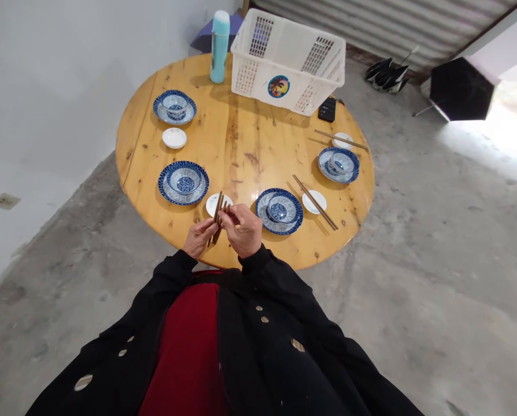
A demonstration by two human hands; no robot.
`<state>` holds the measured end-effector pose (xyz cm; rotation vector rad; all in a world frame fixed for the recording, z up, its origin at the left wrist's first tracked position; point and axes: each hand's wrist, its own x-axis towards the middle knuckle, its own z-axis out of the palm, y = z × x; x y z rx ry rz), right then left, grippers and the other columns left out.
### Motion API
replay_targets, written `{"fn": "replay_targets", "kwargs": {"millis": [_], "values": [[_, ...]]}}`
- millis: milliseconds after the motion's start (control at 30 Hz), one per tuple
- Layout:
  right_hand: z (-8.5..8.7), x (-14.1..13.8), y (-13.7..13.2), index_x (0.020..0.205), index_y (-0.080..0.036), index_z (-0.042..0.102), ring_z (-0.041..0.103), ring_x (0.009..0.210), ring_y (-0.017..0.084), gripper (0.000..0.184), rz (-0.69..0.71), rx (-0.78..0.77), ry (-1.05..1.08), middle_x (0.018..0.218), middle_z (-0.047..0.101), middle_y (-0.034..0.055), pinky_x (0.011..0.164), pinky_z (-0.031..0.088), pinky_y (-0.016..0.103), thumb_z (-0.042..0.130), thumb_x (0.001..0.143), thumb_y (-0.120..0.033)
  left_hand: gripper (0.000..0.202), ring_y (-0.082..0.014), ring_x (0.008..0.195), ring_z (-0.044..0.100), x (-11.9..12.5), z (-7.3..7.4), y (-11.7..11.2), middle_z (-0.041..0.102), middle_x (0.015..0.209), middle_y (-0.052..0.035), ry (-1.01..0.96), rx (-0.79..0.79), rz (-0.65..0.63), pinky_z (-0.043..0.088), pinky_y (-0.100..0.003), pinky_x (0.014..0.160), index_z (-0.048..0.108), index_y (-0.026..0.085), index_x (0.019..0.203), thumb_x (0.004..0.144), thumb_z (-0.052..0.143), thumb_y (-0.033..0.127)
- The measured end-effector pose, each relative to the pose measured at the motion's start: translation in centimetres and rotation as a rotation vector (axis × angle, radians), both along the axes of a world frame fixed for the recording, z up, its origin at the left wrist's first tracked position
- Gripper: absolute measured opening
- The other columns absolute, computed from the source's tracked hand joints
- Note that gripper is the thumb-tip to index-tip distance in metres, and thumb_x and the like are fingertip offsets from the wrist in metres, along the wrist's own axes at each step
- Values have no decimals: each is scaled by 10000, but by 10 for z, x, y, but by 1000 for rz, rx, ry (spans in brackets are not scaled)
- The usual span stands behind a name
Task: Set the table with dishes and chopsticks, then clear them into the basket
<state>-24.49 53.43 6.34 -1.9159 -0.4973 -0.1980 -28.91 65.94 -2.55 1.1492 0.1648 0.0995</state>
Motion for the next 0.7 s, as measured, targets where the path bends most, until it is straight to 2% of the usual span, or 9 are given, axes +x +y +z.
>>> {"fn": "replay_targets", "kwargs": {"millis": [167, 333, 400, 500, 600, 700], "values": [[-1, -4, -9, 749, -203, 629, 681, 594, 162, 238, 23, -26, -73, 705, 643, 28, 580, 580, 289, 629, 925, -364, 420, -166, 879, 692, 3, -1, 9, 743, 883, -51, 48, -87, 95, 525, -298, 901, 756, 157, 883, 779, 786, 563], [-3, -1, -14, 764, -195, 640, 682, 546, 155, 221, 30, -4, -38, 676, 630, 2, 521, 548, 273, 653, 919, -353, 449, -148, 847, 699, 9, 9, 16, 741, 875, -52, 20, -47, -26, 521, -267, 852, 729, 147, 904, 800, 758, 583], [1, -3, -12, 760, -195, 648, 686, 563, 155, 214, 66, -9, -46, 688, 637, 7, 536, 564, 276, 655, 919, -339, 448, -127, 777, 683, 11, 12, 15, 723, 813, -35, -1, -24, -30, 521, -245, 793, 718, 145, 908, 802, 757, 578], [12, -6, -11, 755, -199, 659, 682, 556, 150, 212, 71, 11, -52, 682, 642, 3, 532, 574, 273, 670, 910, -343, 420, -86, 626, 613, 14, 16, 18, 696, 751, -23, 6, 37, -8, 465, -203, 620, 703, 141, 940, 852, 709, 552], [20, 1, -17, 760, -202, 671, 652, 494, 137, 212, 9, 71, 2, 622, 643, -17, 482, 562, 259, 702, 887, -368, 429, -51, 484, 463, 14, 21, 26, 688, 755, -17, 14, 73, 40, 345, -201, 476, 679, 158, 1161, 908, 655, 504], [22, 18, -28, 729, -202, 659, 619, 448, 126, 254, -71, 117, 71, 561, 638, -33, 459, 563, 252, 721, 868, -406, 575, -49, 458, 377, 9, 31, 36, 700, 833, -13, -18, 106, 106, 307, -216, 444, 524, 234, 1448, 927, 652, 441]]}}
